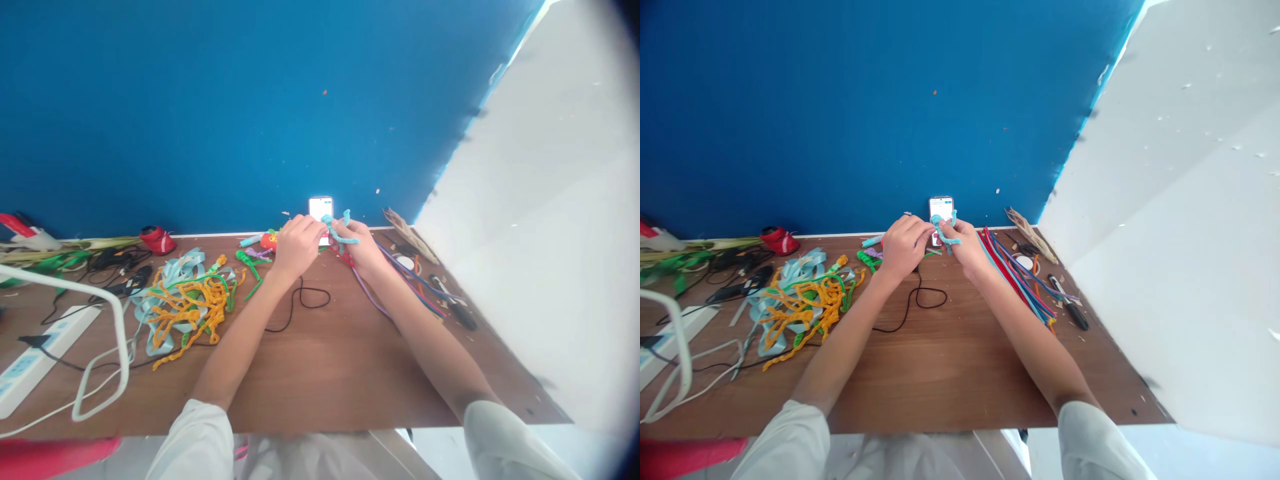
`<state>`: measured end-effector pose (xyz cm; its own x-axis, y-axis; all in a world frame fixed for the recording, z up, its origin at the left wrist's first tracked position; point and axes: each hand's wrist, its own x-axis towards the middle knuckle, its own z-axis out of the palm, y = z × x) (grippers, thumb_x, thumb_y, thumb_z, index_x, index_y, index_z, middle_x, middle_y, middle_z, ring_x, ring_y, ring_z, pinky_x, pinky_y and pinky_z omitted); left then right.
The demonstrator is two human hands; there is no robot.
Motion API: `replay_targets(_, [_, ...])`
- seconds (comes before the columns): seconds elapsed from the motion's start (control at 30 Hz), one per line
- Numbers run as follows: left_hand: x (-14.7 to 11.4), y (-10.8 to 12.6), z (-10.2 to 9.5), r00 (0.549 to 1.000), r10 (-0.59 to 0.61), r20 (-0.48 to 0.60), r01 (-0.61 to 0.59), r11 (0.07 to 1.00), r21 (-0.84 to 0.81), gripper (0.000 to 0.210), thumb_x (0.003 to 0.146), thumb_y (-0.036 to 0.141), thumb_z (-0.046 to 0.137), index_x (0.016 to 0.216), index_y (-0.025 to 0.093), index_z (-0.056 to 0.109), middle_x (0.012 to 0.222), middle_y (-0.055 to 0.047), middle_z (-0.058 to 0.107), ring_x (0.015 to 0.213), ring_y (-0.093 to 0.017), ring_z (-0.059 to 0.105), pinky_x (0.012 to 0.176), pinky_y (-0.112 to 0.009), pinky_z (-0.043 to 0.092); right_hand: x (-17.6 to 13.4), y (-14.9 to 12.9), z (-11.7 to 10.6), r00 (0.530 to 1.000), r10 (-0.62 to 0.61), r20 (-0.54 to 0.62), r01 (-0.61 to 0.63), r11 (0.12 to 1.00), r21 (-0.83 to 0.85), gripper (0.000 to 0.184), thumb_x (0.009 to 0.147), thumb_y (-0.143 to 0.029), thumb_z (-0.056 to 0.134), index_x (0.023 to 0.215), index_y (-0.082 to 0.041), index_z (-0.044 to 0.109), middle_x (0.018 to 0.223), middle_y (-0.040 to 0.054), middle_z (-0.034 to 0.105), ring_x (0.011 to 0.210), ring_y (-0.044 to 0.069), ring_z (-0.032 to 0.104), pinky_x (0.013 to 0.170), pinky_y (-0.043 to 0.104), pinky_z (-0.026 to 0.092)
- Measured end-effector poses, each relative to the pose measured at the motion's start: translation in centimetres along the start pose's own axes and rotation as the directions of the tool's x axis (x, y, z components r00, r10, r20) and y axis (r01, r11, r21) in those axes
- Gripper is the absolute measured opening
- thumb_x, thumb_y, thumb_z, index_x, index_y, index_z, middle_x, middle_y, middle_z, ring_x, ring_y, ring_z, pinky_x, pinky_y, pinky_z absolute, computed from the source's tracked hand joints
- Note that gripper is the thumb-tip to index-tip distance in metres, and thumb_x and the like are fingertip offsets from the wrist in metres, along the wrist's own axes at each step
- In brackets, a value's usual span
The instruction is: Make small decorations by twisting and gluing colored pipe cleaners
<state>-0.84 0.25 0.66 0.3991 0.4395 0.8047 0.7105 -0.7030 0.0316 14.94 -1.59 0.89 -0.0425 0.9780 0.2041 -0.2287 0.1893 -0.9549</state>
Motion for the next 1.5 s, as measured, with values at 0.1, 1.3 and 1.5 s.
replay_targets(0.1, [0.4,0.0,-0.8,0.99,-0.134,0.047,0.141,0.958,-0.25,0.023,0.097,0.029,0.054,0.083,0.018,0.069,0.08,-0.004,0.069,0.079,-0.017,0.058,0.073,-0.03,0.041,-0.1,-0.2,0.0,0.983,-0.173,0.069,0.18,0.975,-0.131,0.039,0.082,-0.055,0.07,0.075,-0.02,0.056,0.064,-0.0034,0.051,0.057,0.009,0.041,0.056,0.026,0.032])
replay_targets(1.3, [-0.5,0.1,0.3,0.933,0.303,-0.197,-0.278,0.95,0.143,0.019,0.096,0.019,0.056,0.108,0.026,0.07,0.112,-0.005,0.075,0.11,-0.02,0.063,0.093,-0.035,0.04,-0.6,-2.2,-0.6,1.0,0.012,-0.002,-0.012,1.0,-0.014,0.02,0.079,-0.032,0.07,0.068,-0.017,0.061,0.056,0.0019,0.063,0.05,0.013,0.057,0.055,0.027,0.046])
replay_targets(1.5, [-0.7,-0.7,0.6,0.921,0.327,-0.211,-0.281,0.934,0.221,0.025,0.095,0.017,0.057,0.117,0.025,0.069,0.115,-0.005,0.075,0.11,-0.02,0.064,0.092,-0.035,0.04,-0.8,-2.7,-0.3,0.995,0.084,0.06,-0.084,0.996,0.007,0.018,0.079,-0.027,0.07,0.067,-0.016,0.062,0.057,0.0023,0.063,0.05,0.012,0.055,0.054,0.026,0.045])
